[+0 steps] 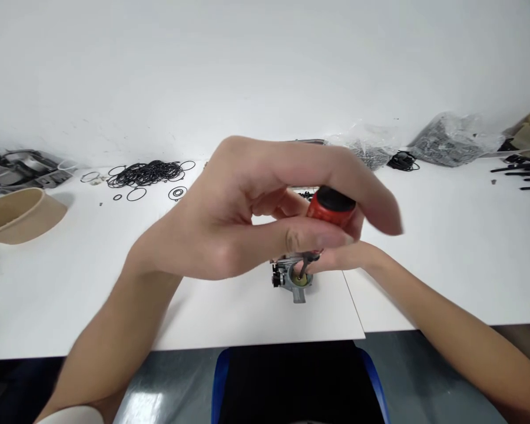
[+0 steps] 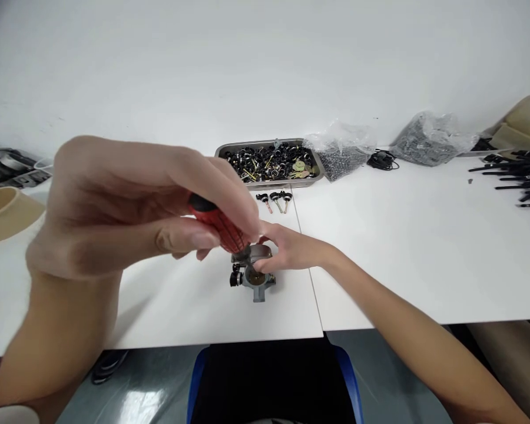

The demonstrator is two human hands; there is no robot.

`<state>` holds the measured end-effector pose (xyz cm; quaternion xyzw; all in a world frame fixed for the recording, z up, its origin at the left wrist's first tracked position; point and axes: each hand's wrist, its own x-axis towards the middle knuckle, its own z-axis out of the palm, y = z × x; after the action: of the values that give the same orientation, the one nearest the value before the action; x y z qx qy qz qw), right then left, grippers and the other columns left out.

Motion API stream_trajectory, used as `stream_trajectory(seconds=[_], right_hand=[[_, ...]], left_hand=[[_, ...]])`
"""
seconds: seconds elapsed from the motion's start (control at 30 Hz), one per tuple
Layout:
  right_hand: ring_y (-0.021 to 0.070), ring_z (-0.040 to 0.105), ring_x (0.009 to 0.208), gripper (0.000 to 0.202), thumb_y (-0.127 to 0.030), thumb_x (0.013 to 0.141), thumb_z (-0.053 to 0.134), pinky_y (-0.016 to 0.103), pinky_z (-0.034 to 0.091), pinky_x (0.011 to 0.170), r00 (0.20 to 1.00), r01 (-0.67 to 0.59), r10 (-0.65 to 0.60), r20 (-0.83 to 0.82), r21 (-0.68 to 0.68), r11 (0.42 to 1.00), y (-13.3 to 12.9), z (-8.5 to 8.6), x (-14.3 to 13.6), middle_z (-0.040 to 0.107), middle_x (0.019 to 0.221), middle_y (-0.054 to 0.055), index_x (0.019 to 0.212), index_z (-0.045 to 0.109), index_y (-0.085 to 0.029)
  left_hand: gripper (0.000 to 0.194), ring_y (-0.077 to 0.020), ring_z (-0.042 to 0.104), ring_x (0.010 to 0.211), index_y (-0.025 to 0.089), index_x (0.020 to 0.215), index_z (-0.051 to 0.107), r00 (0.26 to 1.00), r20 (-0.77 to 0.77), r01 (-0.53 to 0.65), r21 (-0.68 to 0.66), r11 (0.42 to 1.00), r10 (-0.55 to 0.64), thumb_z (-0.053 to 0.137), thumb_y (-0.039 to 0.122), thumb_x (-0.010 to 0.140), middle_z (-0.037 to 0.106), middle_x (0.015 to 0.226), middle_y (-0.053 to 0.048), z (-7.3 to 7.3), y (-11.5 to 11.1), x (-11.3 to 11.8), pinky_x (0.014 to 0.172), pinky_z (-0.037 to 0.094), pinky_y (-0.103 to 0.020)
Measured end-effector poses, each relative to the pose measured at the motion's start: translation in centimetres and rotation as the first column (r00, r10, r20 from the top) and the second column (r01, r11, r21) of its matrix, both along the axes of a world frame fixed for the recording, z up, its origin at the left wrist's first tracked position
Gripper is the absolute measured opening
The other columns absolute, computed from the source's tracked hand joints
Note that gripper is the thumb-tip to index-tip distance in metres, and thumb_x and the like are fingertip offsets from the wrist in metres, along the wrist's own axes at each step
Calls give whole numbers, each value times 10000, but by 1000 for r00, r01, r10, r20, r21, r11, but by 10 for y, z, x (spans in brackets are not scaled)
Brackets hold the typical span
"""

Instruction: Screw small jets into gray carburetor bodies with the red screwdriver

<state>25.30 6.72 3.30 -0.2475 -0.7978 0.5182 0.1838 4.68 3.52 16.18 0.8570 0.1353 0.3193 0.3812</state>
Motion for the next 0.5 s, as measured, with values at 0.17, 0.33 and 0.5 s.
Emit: stream_trajectory(seconds=[0.17,0.33,0.5], right_hand=[[222,627,957,355,-251,770,707,382,530,895,999,-11,11,-30,9,1000,1,2,-1,631,1053,48,1110,609,-221],[254,598,1072,335,-282,767,714,417,508,948,999,-22,23,-33,14,1000,1,3,-2,630,1115,68,1080,620,-203],[237,606,1051,375,-295,794,694,410,512,920,998,-59,58,-31,-21,998,0,4,-2,626,1120,89,1135,594,-179]], left_hand=[[399,-267,674,1002,214,1151,656,984,-21,-173,148,974,178,473,500,943,700,1001,-71,-7,-7,-5,657,610,-349],[442,-275,664,984,242,1194,639,986,-20,-159,155,975,164,437,538,935,691,964,-77,-11,-9,-8,653,605,-378],[424,-204,647,754,246,1153,670,999,0,48,-6,999,-48,465,532,916,677,893,-74,7,-7,2,502,546,-325]])
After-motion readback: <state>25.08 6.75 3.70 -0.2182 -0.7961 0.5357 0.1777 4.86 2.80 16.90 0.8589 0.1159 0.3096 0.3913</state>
